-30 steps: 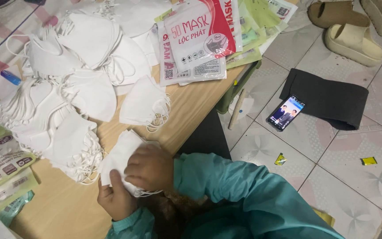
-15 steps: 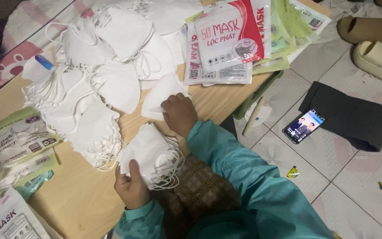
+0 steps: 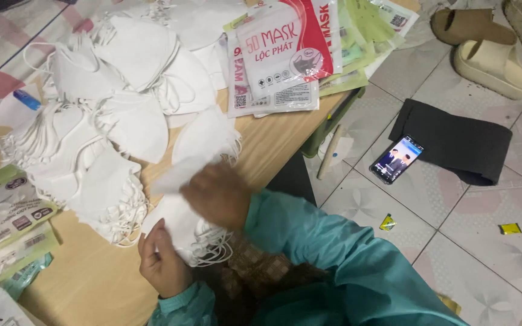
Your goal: Sorting and stacking 3D face masks from a pile into neat stacks on a low table.
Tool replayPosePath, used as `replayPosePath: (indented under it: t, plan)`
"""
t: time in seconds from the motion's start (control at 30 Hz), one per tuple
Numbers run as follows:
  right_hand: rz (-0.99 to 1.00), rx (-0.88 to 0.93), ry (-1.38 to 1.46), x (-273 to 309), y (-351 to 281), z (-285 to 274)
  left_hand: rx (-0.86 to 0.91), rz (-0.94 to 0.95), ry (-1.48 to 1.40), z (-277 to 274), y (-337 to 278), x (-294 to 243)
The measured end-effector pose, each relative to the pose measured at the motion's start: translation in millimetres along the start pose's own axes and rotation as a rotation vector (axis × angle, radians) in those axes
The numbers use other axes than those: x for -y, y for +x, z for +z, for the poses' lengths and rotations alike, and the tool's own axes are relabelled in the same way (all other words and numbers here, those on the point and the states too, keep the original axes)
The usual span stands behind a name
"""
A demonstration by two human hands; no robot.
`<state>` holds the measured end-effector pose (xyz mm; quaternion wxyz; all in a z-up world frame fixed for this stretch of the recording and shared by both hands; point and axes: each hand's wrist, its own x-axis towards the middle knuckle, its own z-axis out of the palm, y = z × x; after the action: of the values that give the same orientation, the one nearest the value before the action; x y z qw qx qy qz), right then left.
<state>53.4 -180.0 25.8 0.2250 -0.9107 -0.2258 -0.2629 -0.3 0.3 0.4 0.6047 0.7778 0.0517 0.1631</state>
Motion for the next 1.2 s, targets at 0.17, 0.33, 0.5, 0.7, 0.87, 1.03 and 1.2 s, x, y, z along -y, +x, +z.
replayPosePath:
  t: [0.17,0.33,0.5,0.7,0.87,1.03,1.2]
  plan:
    - [-0.140,-0.229,0.110,43.1,-17.6,-11.0,-0.018,-0.064,-0.144,-4.4,-0.6,23.9]
    - [-0.052,0.055,0.480,16.8,-8.3,-11.7,-0.036,-0.071,-0.036,-3.8,0.4,17.0]
    - [0.170,-0.100,0.241,-48.5,5.5,36.5,-0.030,-0.023,-0.080,-1.4,1.2,11.7]
    - [0.273,-0.060,-0.040,-76.3,1.5,59.1,-0.027,0.035,-0.061,-2.9,2.7,17.6]
    - [0.302,-0.099,0.007,-78.4,5.9,56.9,-0.030,0.011,-0.034,-5.0,3.0,20.4]
    - [0.341,-0.250,0.136,-70.1,11.8,32.8,-0.040,-0.064,-0.134,0.7,1.7,8.3]
    - [0.208,-0.391,0.243,-42.5,9.7,5.0,-0.009,0.055,0.116,-0.4,-1.0,-4.4]
